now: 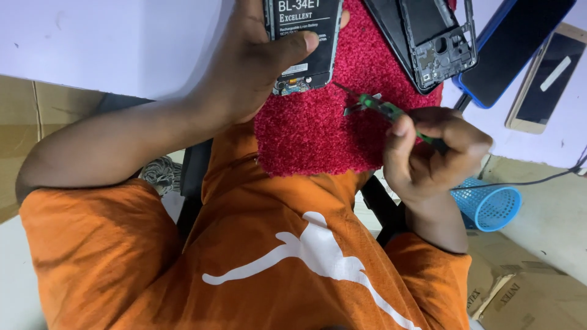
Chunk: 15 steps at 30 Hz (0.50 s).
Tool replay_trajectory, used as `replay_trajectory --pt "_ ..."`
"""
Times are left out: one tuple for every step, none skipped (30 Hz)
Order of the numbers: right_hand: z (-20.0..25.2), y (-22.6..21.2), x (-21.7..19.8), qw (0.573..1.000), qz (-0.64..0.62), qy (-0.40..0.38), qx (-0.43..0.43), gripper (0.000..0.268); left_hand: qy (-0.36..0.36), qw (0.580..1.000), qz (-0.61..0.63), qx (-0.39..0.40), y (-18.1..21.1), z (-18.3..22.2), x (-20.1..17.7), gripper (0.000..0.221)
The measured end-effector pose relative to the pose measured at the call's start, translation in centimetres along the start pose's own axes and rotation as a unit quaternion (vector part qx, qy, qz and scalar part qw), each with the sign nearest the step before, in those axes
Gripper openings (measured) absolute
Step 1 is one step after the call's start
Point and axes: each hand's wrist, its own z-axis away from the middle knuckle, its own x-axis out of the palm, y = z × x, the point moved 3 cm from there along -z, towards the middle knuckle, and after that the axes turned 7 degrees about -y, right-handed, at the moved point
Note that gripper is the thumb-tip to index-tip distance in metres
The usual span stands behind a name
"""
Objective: Disassembling a smartphone by removing the back cover and internal components.
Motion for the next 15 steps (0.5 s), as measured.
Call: replay_trajectory --pt "-0.3 -0.3 -0.2 0.999 -0.033 0.001 0.036 0.025 -0.001 0.999 -0.046 -0.009 0.2 0.1 0.0 0.041" --pt "-0.5 -0.6 -0.5 0.995 -0.067 0.001 0.072 0.026 -0.003 0.996 -0.092 -0.019 0.4 0.1 -0.1 0.042" --pt "-0.4 -0.6 -0.5 0.995 -0.067 0.0 0.072 0.026 -0.001 0.996 -0.091 -0.019 0.4 0.2 -0.2 0.042" --pt "-0.3 -0.6 -0.5 0.996 -0.066 -0.004 0.068 0.025 -0.005 0.991 -0.131 -0.001 0.5 0.3 -0.2 0.045" --pt "-0.1 -0.6 -0.4 0.996 -0.063 -0.008 0.064 0.025 -0.011 0.985 -0.172 0.017 0.6 0.4 -0.2 0.048" --pt "-0.1 -0.4 -0.3 0.996 -0.064 -0.008 0.064 0.025 -0.01 0.985 -0.172 0.017 1.5 0.3 0.2 0.048" --pt "-0.1 -0.2 -0.1 0.995 -0.073 -0.003 0.066 0.024 -0.001 0.987 -0.16 -0.027 2.1 0.1 0.5 0.04" --pt "-0.1 0.0 0.0 0.994 -0.083 0.002 0.068 0.023 0.008 0.986 -0.148 -0.072 2.7 -0.1 0.8 0.035" --pt "-0.2 -0.2 -0.2 0.994 -0.082 0.002 0.068 0.023 0.007 0.986 -0.148 -0.072 1.9 0.0 0.6 0.035" --pt "-0.3 -0.4 -0.3 0.994 -0.079 -0.007 0.078 0.024 0.008 0.989 -0.144 -0.038 1.3 0.1 0.3 0.04" --pt "-0.3 -0.6 -0.4 0.993 -0.077 -0.019 0.088 0.025 0.01 0.99 -0.138 -0.005 0.7 0.3 0.1 0.047" --pt "-0.4 -0.6 -0.4 0.993 -0.078 -0.02 0.089 0.025 0.011 0.99 -0.137 -0.006 0.7 0.3 0.1 0.047" --pt "-0.5 -0.7 -0.4 0.994 -0.071 -0.019 0.075 0.025 0.006 0.99 -0.144 -0.007 0.8 0.3 0.1 0.044" --pt "-0.6 -0.7 -0.3 0.996 -0.064 -0.018 0.062 0.026 0.001 0.989 -0.15 -0.007 0.9 0.2 0.1 0.042" --pt "-0.6 -0.7 -0.2 0.996 -0.063 -0.017 0.061 0.026 0.001 0.989 -0.151 -0.006 0.8 0.2 0.1 0.042"
